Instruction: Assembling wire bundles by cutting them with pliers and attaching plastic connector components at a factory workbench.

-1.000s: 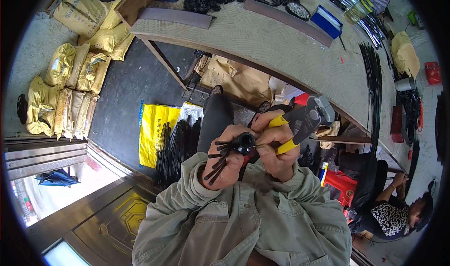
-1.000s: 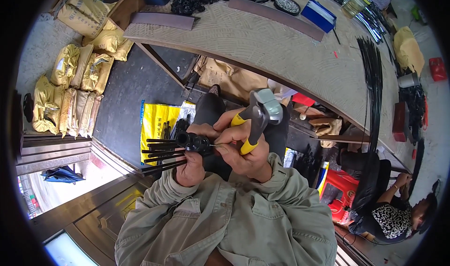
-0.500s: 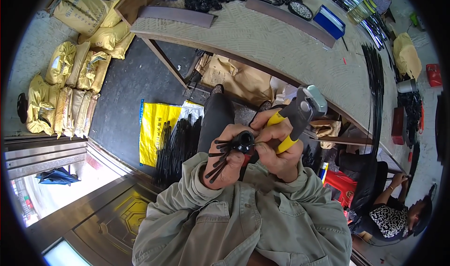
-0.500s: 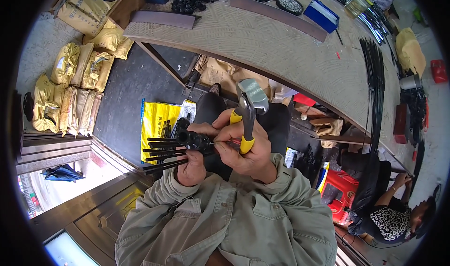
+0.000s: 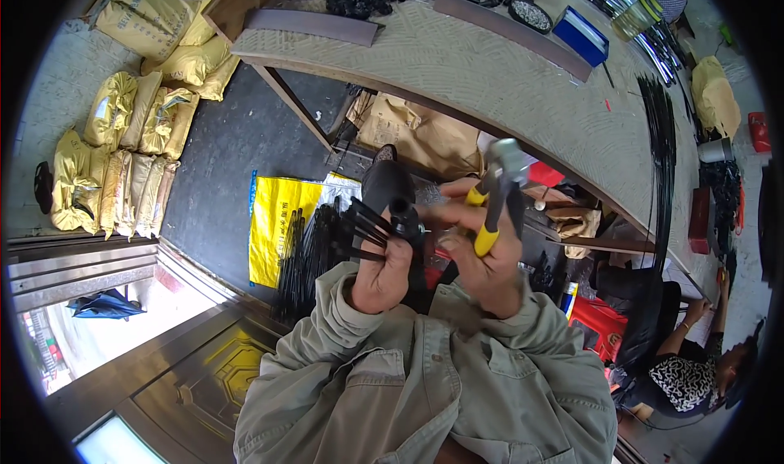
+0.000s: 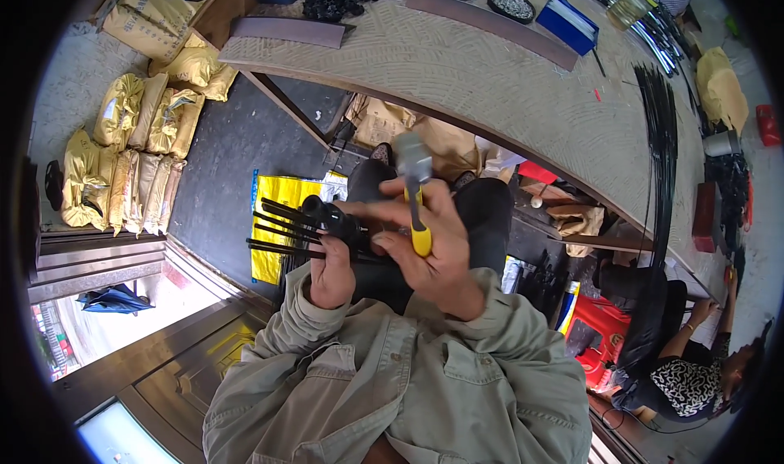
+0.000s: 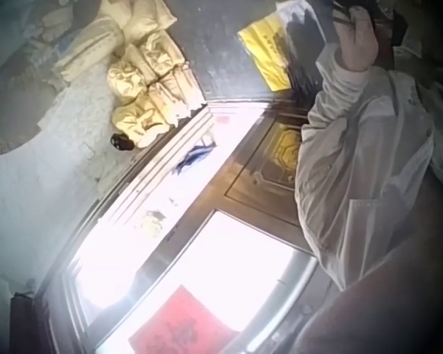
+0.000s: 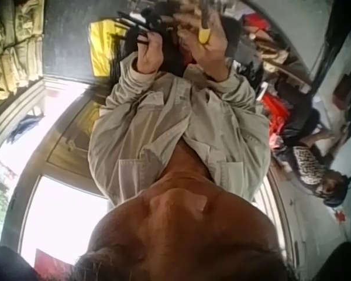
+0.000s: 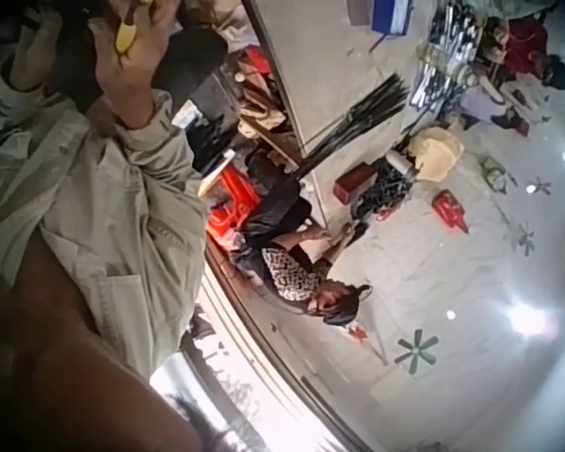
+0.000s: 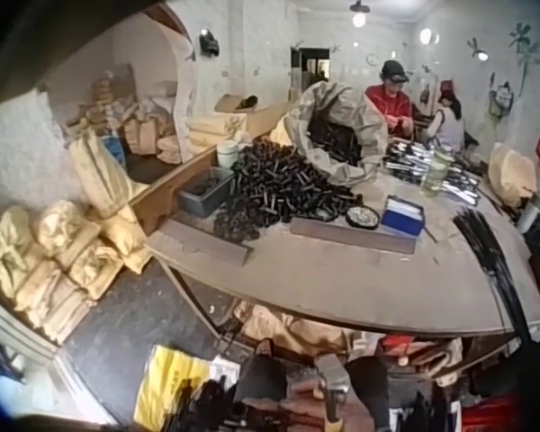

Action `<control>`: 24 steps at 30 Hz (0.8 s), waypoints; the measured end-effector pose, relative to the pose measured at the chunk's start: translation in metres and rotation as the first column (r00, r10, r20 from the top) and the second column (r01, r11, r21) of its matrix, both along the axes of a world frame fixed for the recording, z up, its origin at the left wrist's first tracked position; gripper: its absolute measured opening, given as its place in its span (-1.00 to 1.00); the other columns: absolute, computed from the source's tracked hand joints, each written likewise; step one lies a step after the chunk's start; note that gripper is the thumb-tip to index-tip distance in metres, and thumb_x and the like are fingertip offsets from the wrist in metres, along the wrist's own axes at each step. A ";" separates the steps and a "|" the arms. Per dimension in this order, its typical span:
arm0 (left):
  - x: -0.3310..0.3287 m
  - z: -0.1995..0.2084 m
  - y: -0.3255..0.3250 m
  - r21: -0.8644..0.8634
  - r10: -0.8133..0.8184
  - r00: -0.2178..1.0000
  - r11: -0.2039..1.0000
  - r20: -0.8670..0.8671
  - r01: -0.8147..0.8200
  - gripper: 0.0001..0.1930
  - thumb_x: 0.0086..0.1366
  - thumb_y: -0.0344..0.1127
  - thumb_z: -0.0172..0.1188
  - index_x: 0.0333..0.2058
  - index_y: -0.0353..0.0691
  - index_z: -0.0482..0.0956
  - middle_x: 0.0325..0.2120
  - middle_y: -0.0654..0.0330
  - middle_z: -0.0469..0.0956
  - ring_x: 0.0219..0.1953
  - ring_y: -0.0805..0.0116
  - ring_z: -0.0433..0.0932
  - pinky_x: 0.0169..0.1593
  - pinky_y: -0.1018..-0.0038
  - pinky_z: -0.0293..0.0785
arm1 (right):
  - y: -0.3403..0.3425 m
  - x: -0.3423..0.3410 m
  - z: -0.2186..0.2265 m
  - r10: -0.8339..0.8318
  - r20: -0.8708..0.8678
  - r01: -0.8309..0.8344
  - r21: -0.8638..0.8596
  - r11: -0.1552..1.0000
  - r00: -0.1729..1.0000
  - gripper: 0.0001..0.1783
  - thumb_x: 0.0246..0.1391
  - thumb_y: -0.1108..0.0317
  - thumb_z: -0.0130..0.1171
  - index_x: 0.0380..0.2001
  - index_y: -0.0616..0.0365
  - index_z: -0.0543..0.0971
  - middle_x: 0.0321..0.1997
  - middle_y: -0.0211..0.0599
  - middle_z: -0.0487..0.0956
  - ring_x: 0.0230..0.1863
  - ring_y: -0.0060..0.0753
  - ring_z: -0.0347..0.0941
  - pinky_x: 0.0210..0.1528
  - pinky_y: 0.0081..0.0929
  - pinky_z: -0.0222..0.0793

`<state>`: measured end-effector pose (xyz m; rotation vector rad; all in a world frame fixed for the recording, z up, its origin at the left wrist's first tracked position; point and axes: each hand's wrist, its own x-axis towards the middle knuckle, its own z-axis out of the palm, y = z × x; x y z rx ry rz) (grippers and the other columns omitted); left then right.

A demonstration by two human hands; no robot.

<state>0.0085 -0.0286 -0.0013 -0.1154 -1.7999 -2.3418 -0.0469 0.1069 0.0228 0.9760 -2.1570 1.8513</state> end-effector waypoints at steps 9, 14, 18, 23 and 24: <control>-0.003 -0.007 -0.001 0.044 0.018 0.997 0.999 -0.077 -0.015 -0.56 0.32 -0.06 -0.19 -0.12 -0.38 0.31 -0.37 0.20 0.39 -0.41 0.52 0.32 -0.29 0.57 0.27 | 0.069 -0.015 0.028 0.332 -0.413 0.168 0.804 0.570 0.848 -0.67 -0.35 0.51 0.16 -0.34 0.20 0.52 -0.17 -0.17 0.41 -0.33 -0.22 0.43 -0.39 -0.43 0.38; 0.005 -0.005 0.002 0.134 -0.034 0.999 0.990 0.002 0.034 -0.57 0.31 -0.06 -0.17 -0.12 -0.38 0.32 -0.37 0.21 0.40 -0.42 0.55 0.32 -0.28 0.59 0.28 | 0.067 -0.021 0.034 0.349 -0.365 0.120 0.820 0.560 0.863 -0.68 -0.29 0.47 0.11 -0.31 0.19 0.52 -0.14 -0.20 0.40 -0.24 -0.23 0.42 -0.28 -0.39 0.37; 0.002 0.005 0.001 0.002 -0.028 0.994 1.000 0.105 0.028 -0.37 0.22 0.22 -0.20 -0.18 -0.38 0.30 -0.48 0.19 0.37 -0.46 0.50 0.34 -0.33 0.56 0.30 | 0.058 -0.027 0.048 0.310 -0.567 0.332 0.756 0.564 0.763 -0.69 -0.23 0.41 0.09 -0.29 0.19 0.52 -0.13 -0.21 0.38 -0.20 -0.29 0.38 -0.19 -0.34 0.31; 0.002 0.003 0.002 0.023 0.014 0.996 1.000 0.085 -0.016 -0.36 0.22 0.23 -0.20 -0.19 -0.38 0.30 -0.50 0.20 0.37 -0.47 0.51 0.35 -0.35 0.58 0.30 | 0.057 -0.029 0.060 0.393 -0.679 0.499 0.728 0.470 0.620 -0.66 -0.21 0.33 0.06 -0.27 0.21 0.47 -0.10 -0.18 0.34 -0.17 -0.24 0.35 -0.14 -0.28 0.27; 0.000 0.004 0.002 -0.008 -0.008 0.998 1.000 0.063 0.008 -0.35 0.22 0.23 -0.22 -0.18 -0.38 0.30 -0.50 0.20 0.38 -0.47 0.51 0.35 -0.35 0.58 0.30 | 0.057 -0.028 0.062 0.399 -0.657 0.488 0.748 0.450 0.639 -0.65 -0.21 0.35 0.06 -0.26 0.22 0.48 -0.08 -0.18 0.34 -0.17 -0.23 0.35 -0.15 -0.27 0.28</control>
